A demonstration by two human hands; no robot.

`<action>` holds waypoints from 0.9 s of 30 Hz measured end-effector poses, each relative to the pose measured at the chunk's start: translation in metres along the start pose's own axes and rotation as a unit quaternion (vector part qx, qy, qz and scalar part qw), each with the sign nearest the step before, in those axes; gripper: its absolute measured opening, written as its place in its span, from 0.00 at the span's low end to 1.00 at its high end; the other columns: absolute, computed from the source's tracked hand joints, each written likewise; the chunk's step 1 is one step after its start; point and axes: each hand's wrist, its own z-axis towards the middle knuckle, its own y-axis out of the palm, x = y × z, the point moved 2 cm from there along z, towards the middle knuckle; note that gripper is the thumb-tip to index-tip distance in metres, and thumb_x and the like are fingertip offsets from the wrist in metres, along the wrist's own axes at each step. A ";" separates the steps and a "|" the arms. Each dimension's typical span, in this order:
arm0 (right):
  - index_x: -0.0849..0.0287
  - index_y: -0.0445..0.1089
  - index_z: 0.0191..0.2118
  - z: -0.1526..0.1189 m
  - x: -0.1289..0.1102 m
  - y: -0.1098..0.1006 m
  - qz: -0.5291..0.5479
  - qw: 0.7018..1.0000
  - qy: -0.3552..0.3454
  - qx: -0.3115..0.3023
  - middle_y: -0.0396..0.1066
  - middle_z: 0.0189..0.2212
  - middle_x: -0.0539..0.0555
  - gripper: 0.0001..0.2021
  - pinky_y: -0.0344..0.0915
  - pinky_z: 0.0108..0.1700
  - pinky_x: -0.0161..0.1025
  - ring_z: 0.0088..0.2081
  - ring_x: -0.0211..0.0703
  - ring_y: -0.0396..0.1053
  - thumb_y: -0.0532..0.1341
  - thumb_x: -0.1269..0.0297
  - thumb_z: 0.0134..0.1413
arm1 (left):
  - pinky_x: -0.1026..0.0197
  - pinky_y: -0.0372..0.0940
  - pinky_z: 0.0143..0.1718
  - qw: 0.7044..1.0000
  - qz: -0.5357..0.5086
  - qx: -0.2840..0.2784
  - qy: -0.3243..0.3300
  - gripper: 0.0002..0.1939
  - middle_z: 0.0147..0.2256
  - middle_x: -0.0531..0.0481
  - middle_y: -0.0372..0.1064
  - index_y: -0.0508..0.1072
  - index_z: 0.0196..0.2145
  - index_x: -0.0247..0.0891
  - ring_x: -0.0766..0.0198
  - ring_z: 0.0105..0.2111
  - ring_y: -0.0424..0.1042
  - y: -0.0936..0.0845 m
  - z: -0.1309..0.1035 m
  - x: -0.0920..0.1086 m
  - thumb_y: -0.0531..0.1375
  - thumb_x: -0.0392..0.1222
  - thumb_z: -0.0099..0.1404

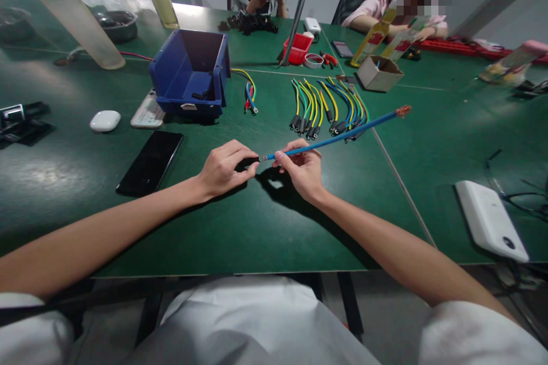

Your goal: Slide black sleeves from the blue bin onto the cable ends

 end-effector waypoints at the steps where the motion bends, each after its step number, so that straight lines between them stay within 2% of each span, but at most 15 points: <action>1: 0.56 0.64 0.32 0.000 0.000 0.000 -0.001 1.000 -0.001 0.000 0.71 0.24 0.48 0.14 0.66 0.25 0.33 0.26 0.39 0.73 0.68 0.54 0.50 | 0.60 0.68 0.39 1.000 -0.002 0.000 0.001 0.08 0.35 0.45 0.74 0.74 0.39 0.35 0.62 0.36 0.72 0.000 0.000 0.000 0.60 0.38 0.62; 9: 0.56 0.65 0.32 -0.001 0.000 0.000 -0.010 1.000 -0.004 -0.003 0.71 0.24 0.48 0.14 0.67 0.24 0.33 0.26 0.39 0.73 0.68 0.54 0.50 | 0.60 0.68 0.39 1.000 0.005 -0.011 -0.011 0.07 0.34 0.46 0.74 0.75 0.38 0.36 0.62 0.36 0.72 -0.001 0.001 0.001 0.60 0.38 0.62; 18: 0.57 0.65 0.32 0.000 0.001 0.000 -0.024 0.999 -0.026 -0.002 0.71 0.22 0.47 0.15 0.67 0.23 0.31 0.24 0.38 0.73 0.69 0.55 0.49 | 0.61 0.68 0.37 1.000 0.000 0.021 0.016 0.07 0.33 0.47 0.74 0.75 0.38 0.35 0.63 0.34 0.72 0.002 0.000 0.000 0.61 0.37 0.61; 27: 0.57 0.65 0.32 0.001 0.002 0.000 -0.029 0.999 -0.029 -0.010 0.72 0.22 0.47 0.15 0.68 0.23 0.31 0.23 0.37 0.73 0.69 0.55 0.49 | 0.61 0.68 0.36 0.999 0.000 0.029 0.032 0.07 0.33 0.46 0.74 0.75 0.37 0.34 0.63 0.33 0.72 0.000 0.002 0.002 0.62 0.35 0.60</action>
